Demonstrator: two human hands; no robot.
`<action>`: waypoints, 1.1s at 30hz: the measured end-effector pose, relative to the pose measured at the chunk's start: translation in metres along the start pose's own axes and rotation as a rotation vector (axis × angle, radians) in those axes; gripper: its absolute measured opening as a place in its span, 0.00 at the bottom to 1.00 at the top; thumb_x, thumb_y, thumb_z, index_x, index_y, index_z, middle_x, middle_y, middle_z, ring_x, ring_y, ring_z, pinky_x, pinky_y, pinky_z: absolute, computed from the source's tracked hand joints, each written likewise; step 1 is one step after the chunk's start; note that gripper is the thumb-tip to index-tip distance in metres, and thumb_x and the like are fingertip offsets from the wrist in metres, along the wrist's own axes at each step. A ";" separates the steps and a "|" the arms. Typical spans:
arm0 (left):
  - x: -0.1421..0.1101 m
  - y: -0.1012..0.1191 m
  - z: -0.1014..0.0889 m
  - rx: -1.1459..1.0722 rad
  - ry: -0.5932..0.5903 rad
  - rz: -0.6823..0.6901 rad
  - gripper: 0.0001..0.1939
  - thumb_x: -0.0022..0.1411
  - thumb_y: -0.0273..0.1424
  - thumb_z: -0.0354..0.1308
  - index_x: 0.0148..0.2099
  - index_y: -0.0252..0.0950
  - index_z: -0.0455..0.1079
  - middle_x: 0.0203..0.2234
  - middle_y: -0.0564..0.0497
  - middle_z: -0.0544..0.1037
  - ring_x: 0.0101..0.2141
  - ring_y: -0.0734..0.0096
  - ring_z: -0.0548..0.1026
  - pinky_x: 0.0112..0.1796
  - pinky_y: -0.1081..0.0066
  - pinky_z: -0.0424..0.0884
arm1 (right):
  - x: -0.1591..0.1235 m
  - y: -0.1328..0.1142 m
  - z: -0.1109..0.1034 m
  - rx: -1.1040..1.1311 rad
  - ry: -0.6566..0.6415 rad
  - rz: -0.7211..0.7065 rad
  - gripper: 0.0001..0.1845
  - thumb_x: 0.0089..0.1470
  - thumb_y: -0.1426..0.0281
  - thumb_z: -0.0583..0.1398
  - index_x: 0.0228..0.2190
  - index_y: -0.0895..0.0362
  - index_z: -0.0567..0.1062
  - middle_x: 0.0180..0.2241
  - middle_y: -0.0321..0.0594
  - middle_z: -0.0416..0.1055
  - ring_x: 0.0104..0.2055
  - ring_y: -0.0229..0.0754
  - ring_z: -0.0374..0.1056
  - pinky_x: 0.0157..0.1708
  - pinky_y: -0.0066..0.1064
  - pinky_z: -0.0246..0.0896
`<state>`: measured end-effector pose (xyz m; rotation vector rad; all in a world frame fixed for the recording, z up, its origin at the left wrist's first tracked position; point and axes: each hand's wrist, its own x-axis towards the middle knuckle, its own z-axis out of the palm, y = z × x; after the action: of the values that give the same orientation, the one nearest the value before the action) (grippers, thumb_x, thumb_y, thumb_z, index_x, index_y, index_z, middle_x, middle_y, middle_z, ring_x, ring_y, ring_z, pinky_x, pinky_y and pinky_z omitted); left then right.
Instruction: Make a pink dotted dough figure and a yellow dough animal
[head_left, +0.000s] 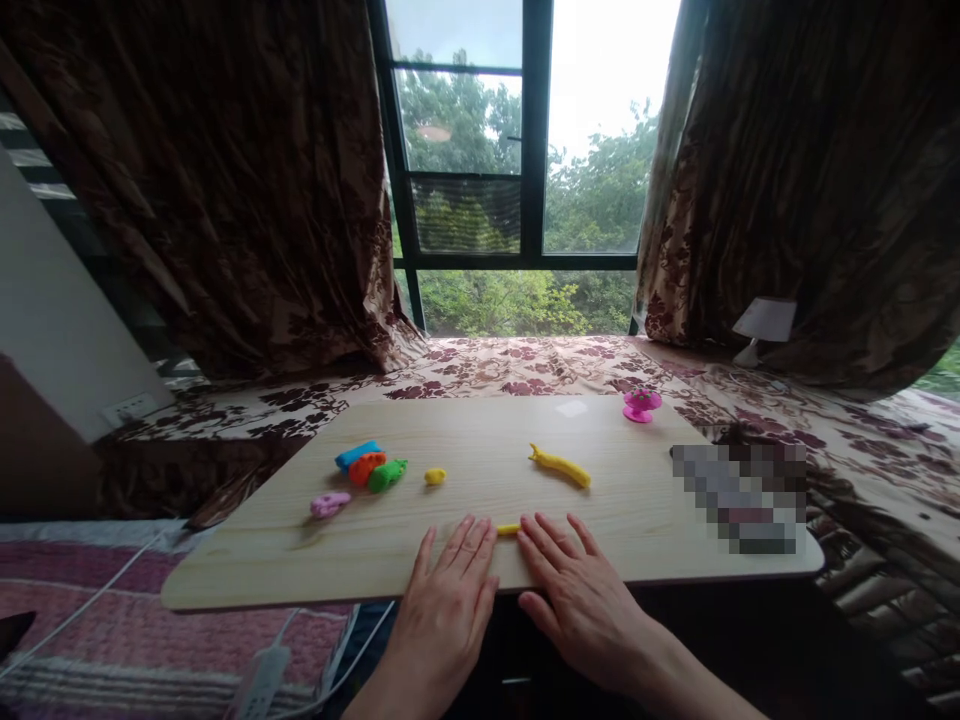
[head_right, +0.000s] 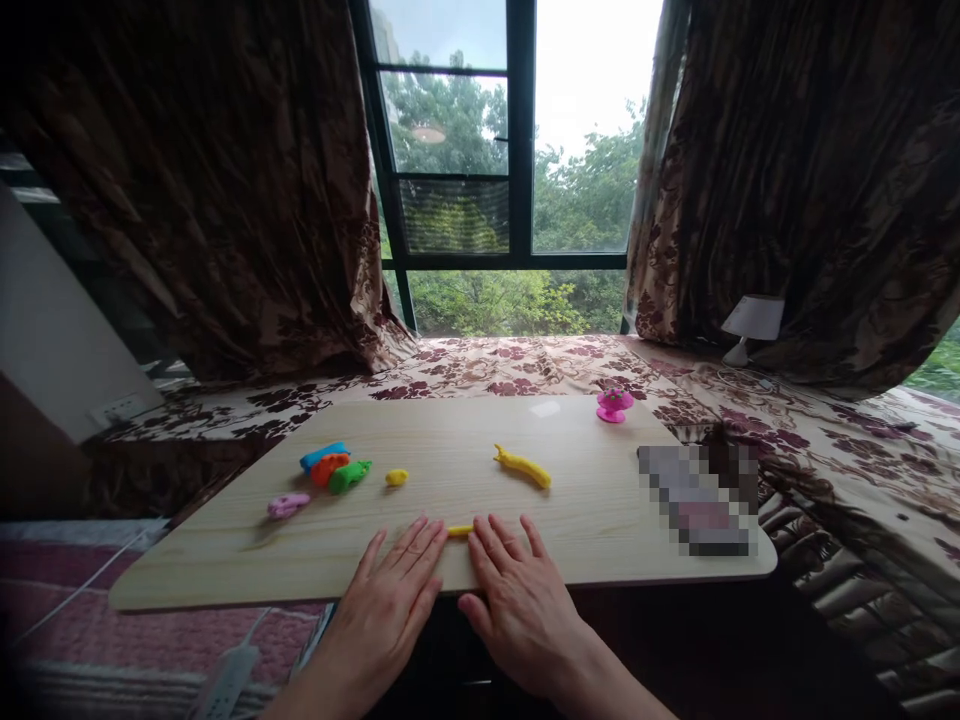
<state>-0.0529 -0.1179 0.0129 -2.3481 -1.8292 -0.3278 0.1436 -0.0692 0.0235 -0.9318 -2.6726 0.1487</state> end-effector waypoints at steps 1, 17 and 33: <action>-0.001 0.001 -0.001 -0.011 0.002 -0.009 0.25 0.67 0.36 0.35 0.64 0.43 0.44 0.63 0.55 0.52 0.62 0.67 0.48 0.59 0.49 0.43 | -0.003 -0.001 -0.001 0.001 -0.005 0.002 0.30 0.61 0.55 0.43 0.61 0.54 0.49 0.63 0.41 0.45 0.65 0.45 0.39 0.62 0.46 0.30; 0.064 -0.002 -0.005 -0.243 0.213 -0.144 0.13 0.59 0.29 0.50 0.45 0.41 0.71 0.38 0.49 0.73 0.43 0.62 0.68 0.53 0.52 0.52 | 0.056 0.030 0.002 0.057 0.211 0.110 0.16 0.52 0.73 0.57 0.44 0.52 0.72 0.44 0.40 0.70 0.54 0.47 0.57 0.53 0.40 0.50; 0.039 0.010 -0.065 -0.825 0.086 -0.171 0.13 0.61 0.39 0.49 0.41 0.40 0.72 0.36 0.53 0.77 0.40 0.69 0.72 0.44 0.72 0.65 | 0.033 -0.009 -0.049 0.213 0.361 -0.057 0.08 0.56 0.73 0.56 0.37 0.52 0.73 0.32 0.38 0.71 0.39 0.43 0.64 0.43 0.36 0.57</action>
<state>-0.0395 -0.1001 0.0857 -2.5459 -2.1242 -1.4160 0.1295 -0.0557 0.0803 -0.7361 -2.2960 0.2243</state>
